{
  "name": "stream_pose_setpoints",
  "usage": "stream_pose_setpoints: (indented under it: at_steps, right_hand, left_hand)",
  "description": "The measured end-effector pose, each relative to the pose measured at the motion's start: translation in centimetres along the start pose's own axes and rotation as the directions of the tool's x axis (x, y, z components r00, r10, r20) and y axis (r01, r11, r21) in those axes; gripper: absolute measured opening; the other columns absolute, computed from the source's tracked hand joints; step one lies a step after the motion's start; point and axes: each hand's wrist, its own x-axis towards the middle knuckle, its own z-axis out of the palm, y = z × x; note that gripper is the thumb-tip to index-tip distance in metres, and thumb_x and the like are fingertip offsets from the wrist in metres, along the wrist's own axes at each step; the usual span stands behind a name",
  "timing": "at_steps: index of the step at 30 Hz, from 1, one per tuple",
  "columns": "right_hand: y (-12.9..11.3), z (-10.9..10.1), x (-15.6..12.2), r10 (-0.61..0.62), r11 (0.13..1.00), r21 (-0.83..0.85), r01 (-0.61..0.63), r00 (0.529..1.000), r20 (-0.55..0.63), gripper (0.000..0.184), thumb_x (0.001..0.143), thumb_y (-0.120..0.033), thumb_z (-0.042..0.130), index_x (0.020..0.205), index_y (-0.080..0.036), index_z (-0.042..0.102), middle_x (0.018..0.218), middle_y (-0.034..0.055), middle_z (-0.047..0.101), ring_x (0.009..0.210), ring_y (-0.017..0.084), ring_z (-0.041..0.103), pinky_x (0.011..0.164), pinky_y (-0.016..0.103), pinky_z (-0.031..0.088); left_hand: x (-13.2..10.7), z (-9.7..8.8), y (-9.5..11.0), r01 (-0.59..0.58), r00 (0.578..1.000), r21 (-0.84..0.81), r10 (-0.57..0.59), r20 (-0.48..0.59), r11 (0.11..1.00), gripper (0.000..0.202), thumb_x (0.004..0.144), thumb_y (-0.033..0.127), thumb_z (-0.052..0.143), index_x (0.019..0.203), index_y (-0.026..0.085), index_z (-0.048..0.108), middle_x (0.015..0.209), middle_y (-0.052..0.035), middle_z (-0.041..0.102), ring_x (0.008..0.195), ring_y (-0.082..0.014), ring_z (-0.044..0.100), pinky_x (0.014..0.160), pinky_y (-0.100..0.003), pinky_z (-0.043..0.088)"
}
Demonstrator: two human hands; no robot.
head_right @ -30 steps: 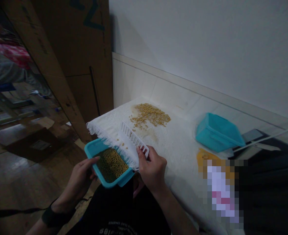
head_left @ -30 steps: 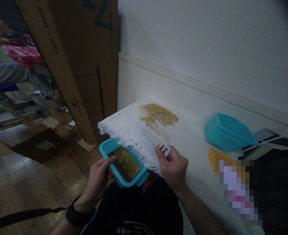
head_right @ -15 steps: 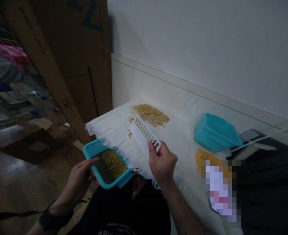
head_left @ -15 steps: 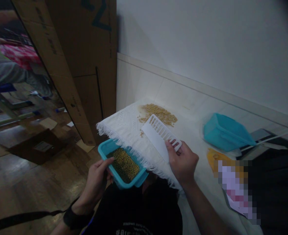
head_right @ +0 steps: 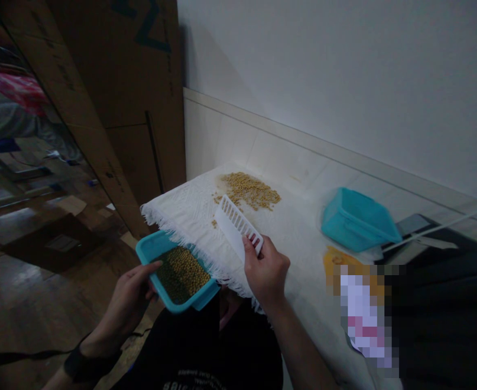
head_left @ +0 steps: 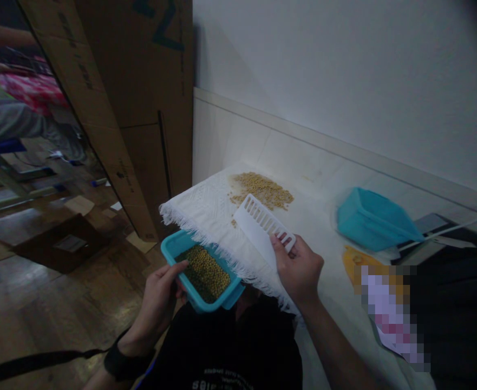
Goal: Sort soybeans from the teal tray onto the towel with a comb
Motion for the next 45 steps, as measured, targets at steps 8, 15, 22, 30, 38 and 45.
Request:
stream_pose_setpoints:
  at_steps: [8,15,22,30,38,45]
  right_hand:
    - [-0.7,-0.5,-0.1,-0.016,1.000,-0.012,0.016,1.000,0.006,0.028,0.085,-0.041,0.063,0.073,-0.016,0.065,0.053,-0.0014,0.063,0.043,0.010,0.056,0.046,0.018,0.042]
    - [-0.6,-0.7,-0.6,-0.002,0.999,0.047,0.001,0.999,0.036,0.025,0.085,-0.039,0.064,0.075,-0.016,0.066,0.057,-0.0010,0.066,0.047,0.011,0.060,0.048,0.018,0.044]
    - [-0.7,-0.9,-1.2,0.007,0.998,0.054,-0.010,0.999,0.047,0.023,0.086,-0.038,0.064,0.078,-0.017,0.066,0.059,-0.0013,0.067,0.049,0.011,0.061,0.049,0.018,0.045]
    - [-1.0,-0.1,-0.8,0.020,0.997,0.068,-0.023,0.999,0.046,0.025,0.086,-0.039,0.063,0.077,-0.016,0.066,0.059,-0.0001,0.067,0.049,0.012,0.062,0.050,0.019,0.046]
    - [-0.8,1.0,0.4,0.036,0.995,0.088,-0.045,0.994,0.104,0.026,0.087,-0.041,0.061,0.081,-0.017,0.067,0.064,0.0014,0.070,0.055,0.014,0.065,0.052,0.021,0.047]
    - [-1.7,1.5,-0.2,-0.005,0.995,0.096,-0.007,0.992,0.126,0.023,0.087,-0.038,0.062,0.082,-0.016,0.068,0.061,0.0007,0.069,0.052,0.014,0.064,0.050,0.021,0.046]
  left_hand:
    - [0.2,-0.1,-0.1,-0.015,1.000,-0.008,0.015,0.001,1.000,0.039,0.069,0.038,0.074,0.042,0.019,0.054,0.034,0.0041,0.045,0.032,-0.0086,0.039,0.037,-0.023,0.033]
    - [0.4,-0.4,-0.3,-0.016,1.000,0.008,0.016,0.016,1.000,0.039,0.073,0.038,0.072,0.043,0.020,0.054,0.034,0.0041,0.045,0.033,-0.0098,0.041,0.038,-0.024,0.035]
    - [0.3,-0.3,-0.1,0.000,1.000,-0.027,0.000,0.014,1.000,0.039,0.071,0.038,0.073,0.042,0.020,0.054,0.033,0.0041,0.043,0.031,-0.0099,0.040,0.036,-0.024,0.034]
    - [0.1,-0.1,-0.2,-0.013,1.000,-0.016,0.012,-0.002,1.000,0.039,0.070,0.037,0.074,0.042,0.019,0.055,0.034,0.0038,0.045,0.032,-0.0093,0.040,0.037,-0.023,0.034]
    - [0.4,-0.2,-0.2,-0.017,1.000,-0.020,0.017,-0.016,1.000,0.038,0.069,0.036,0.075,0.043,0.019,0.054,0.035,0.0032,0.047,0.032,-0.0088,0.039,0.037,-0.024,0.034]
    - [0.7,-0.5,0.0,-0.027,0.999,-0.008,0.027,-0.034,1.000,0.037,0.069,0.038,0.075,0.045,0.019,0.054,0.037,0.0037,0.047,0.034,-0.0087,0.039,0.037,-0.023,0.033]
